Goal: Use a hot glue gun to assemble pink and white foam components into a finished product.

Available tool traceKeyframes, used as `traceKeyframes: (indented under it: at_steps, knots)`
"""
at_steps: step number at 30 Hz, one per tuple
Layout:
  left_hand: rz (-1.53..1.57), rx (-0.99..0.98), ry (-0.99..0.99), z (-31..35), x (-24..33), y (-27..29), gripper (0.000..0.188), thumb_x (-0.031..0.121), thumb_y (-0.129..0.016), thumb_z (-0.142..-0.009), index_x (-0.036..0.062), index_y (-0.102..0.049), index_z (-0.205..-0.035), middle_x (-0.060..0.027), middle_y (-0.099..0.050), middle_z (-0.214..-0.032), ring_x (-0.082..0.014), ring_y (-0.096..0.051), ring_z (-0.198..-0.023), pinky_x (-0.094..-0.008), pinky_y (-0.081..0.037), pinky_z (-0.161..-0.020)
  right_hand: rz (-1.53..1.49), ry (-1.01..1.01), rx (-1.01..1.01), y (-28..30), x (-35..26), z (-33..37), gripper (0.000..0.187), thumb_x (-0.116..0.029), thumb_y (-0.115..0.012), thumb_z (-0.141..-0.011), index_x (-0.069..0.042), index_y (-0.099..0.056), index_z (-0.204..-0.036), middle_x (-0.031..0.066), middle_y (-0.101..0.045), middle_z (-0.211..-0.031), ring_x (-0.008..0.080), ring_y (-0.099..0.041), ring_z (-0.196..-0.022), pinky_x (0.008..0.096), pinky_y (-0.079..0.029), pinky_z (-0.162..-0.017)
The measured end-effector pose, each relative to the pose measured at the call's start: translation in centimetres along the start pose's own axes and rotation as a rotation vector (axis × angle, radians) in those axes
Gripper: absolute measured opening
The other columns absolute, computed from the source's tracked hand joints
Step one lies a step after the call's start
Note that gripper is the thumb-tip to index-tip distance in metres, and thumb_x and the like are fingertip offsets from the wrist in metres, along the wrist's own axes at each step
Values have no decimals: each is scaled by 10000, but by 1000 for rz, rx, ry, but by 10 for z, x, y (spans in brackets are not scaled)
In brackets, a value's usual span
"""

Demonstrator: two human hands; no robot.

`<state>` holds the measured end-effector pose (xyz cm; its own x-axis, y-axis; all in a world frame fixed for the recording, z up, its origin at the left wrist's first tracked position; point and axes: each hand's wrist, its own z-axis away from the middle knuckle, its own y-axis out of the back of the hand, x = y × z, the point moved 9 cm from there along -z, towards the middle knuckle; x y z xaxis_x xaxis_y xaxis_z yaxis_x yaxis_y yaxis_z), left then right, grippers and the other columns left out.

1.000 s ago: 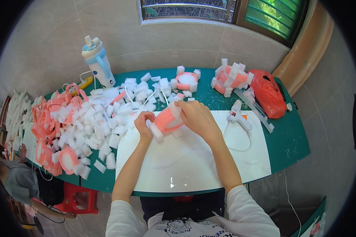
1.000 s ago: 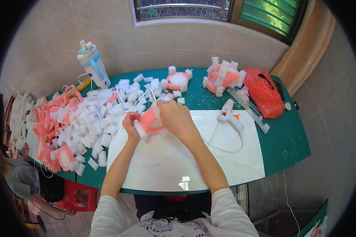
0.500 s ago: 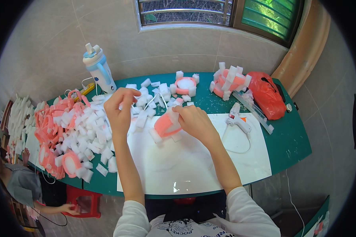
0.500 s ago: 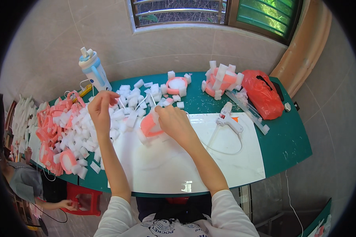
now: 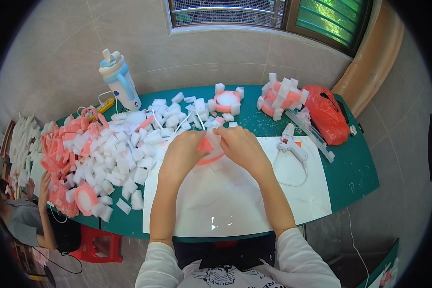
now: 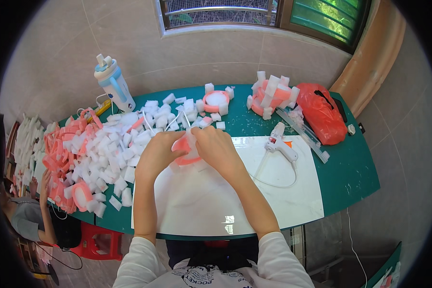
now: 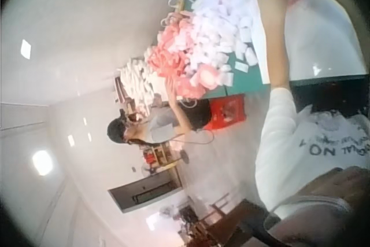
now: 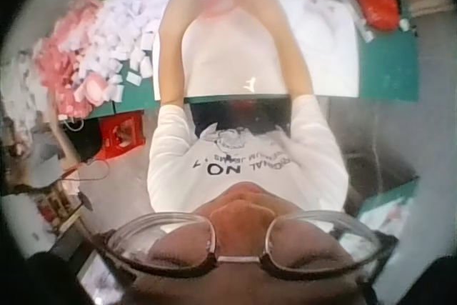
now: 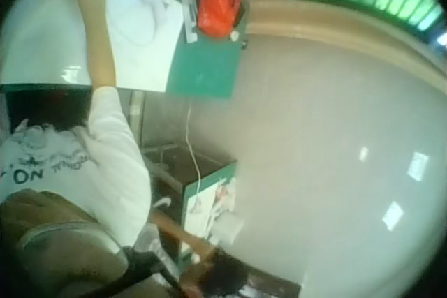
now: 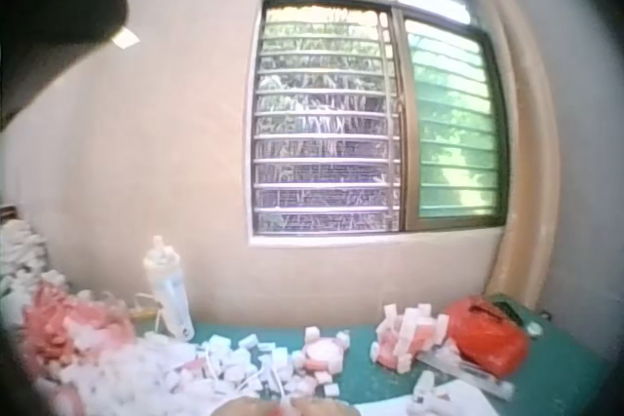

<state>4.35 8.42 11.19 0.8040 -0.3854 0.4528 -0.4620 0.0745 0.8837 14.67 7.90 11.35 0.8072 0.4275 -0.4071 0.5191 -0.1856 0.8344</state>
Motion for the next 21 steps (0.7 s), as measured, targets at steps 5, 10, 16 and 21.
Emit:
traceKeyframes:
  at_steps: [5, 10, 16, 21]
  knots:
    - [-75, 22, -17, 8, -4, -5, 561, 159, -705, -684, 71, -524, -1208, -162, -624, -891, -292, -575, -853, -364, -451, -746, 19, -16, -1, -1, 0, -1, 229, -35, -509, -790, -50, -626, -987, 154, -604, -719, 314, -588, -696, 409, -459, -612]
    - [-155, -37, -8, 10, -1, -4, 669, 202, -705, -694, 120, -439, -1303, -159, -622, -850, -283, -572, -830, -354, -452, -726, 13, -10, -32, -7, -1, -1, 244, -26, -510, -780, -41, -633, -990, 162, -614, -742, 313, -592, -703, 403, -461, -612]
    - [-111, 7, -52, 8, -1, 2, 572, 211, -700, -698, 104, -525, -1232, -160, -632, -826, -285, -584, -778, -345, -456, -707, -32, 21, -42, -10, -8, -3, 260, -15, -511, -771, -28, -636, -999, 170, -620, -762, 313, -594, -698, 393, -463, -610]
    - [15, 29, -36, -2, -12, 4, 430, 181, -698, -686, 83, -627, -1098, -159, -647, -831, -267, -599, -728, -326, -462, -708, -32, 33, -23, -12, -6, -3, 281, -10, -509, -775, -35, -630, -1026, 171, -614, -753, 314, -589, -683, 392, -462, -606]
